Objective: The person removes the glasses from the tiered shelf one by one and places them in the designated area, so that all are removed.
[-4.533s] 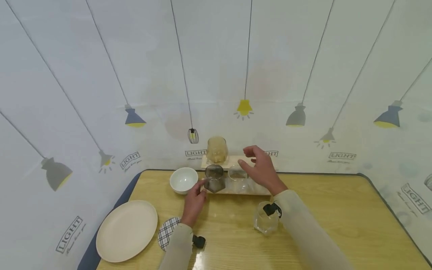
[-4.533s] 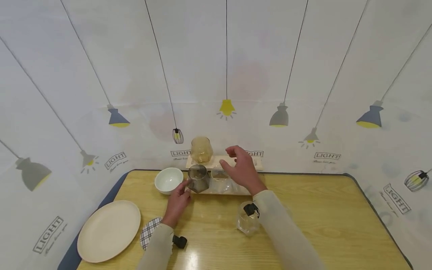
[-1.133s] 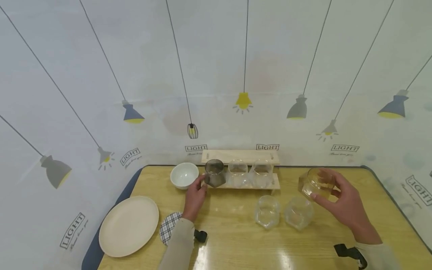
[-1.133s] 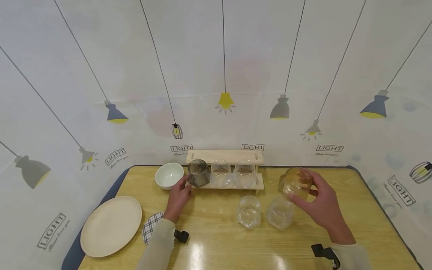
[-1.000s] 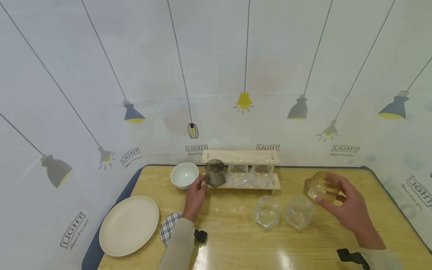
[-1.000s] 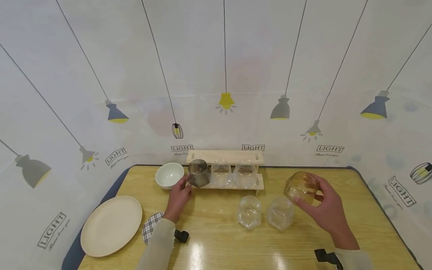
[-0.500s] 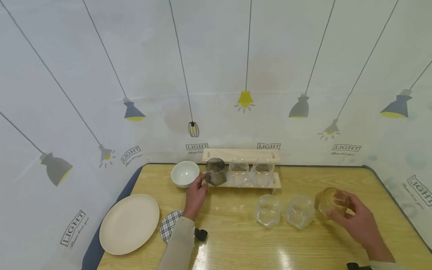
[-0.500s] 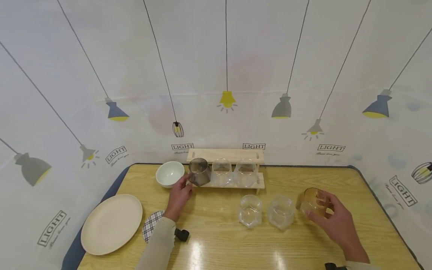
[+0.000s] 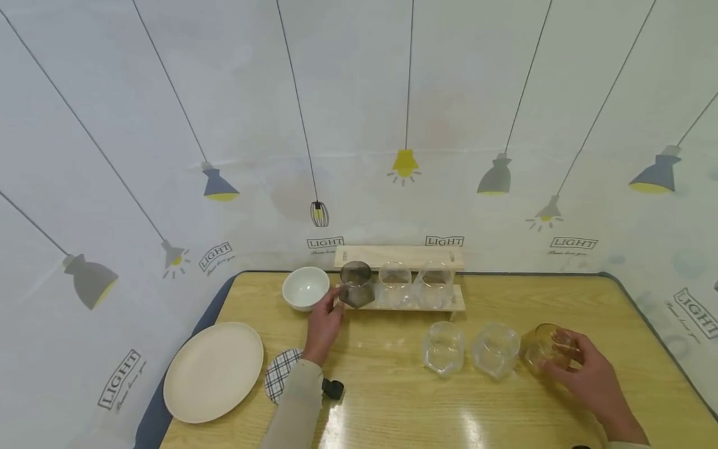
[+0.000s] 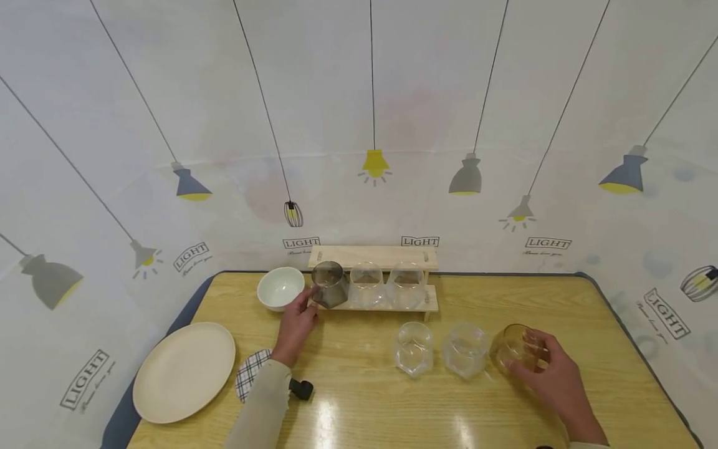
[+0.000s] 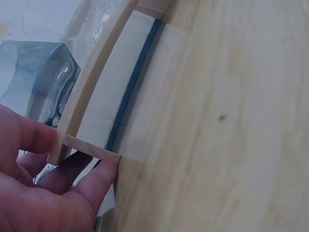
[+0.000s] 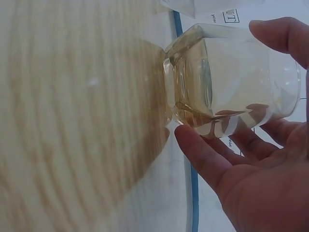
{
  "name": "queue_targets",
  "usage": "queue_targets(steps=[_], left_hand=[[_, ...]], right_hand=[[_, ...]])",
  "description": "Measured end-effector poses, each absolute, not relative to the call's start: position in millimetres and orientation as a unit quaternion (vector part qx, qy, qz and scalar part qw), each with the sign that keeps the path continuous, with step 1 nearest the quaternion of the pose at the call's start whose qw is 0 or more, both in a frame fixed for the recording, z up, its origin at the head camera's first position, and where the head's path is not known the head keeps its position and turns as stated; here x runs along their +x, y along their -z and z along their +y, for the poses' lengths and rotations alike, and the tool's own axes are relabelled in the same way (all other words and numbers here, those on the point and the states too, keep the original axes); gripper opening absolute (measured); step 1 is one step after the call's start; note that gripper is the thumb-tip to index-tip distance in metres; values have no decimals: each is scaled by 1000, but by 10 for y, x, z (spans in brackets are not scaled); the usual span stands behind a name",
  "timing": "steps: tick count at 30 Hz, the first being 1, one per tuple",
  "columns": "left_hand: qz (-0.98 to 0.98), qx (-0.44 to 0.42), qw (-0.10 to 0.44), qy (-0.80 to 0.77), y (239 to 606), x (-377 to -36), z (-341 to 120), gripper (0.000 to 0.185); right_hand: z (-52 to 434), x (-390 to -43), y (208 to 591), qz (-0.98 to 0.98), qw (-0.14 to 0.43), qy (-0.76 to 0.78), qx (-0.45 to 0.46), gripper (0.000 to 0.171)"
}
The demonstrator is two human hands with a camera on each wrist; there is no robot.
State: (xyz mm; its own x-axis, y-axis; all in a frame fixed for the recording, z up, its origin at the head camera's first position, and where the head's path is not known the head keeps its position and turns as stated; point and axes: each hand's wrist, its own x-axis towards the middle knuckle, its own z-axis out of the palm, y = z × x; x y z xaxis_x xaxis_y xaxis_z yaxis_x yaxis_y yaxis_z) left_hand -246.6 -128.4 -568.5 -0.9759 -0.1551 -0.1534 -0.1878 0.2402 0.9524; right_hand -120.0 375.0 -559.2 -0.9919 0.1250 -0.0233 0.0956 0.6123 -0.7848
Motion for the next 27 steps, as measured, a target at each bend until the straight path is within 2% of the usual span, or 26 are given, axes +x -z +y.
queue_targets(steps=[12, 17, 22, 27], left_hand=[[788, -103, 10, -606, 5666, -2444, -1277, 43], [788, -93, 8, -609, 5685, -2439, -1283, 42], [785, -94, 9, -613, 5685, -2433, -1283, 43], [778, -98, 10, -620, 5688, -2445, -1314, 43]], right_hand=[[3809, -1166, 5619, -901, 6, -431, -54, 87], [3818, -1179, 5564, -902, 20, -428, -54, 89], [3799, -1205, 5432, -900, 71, -430, -31, 85], [3724, -1289, 5273, -893, 128, -430, -8, 74]])
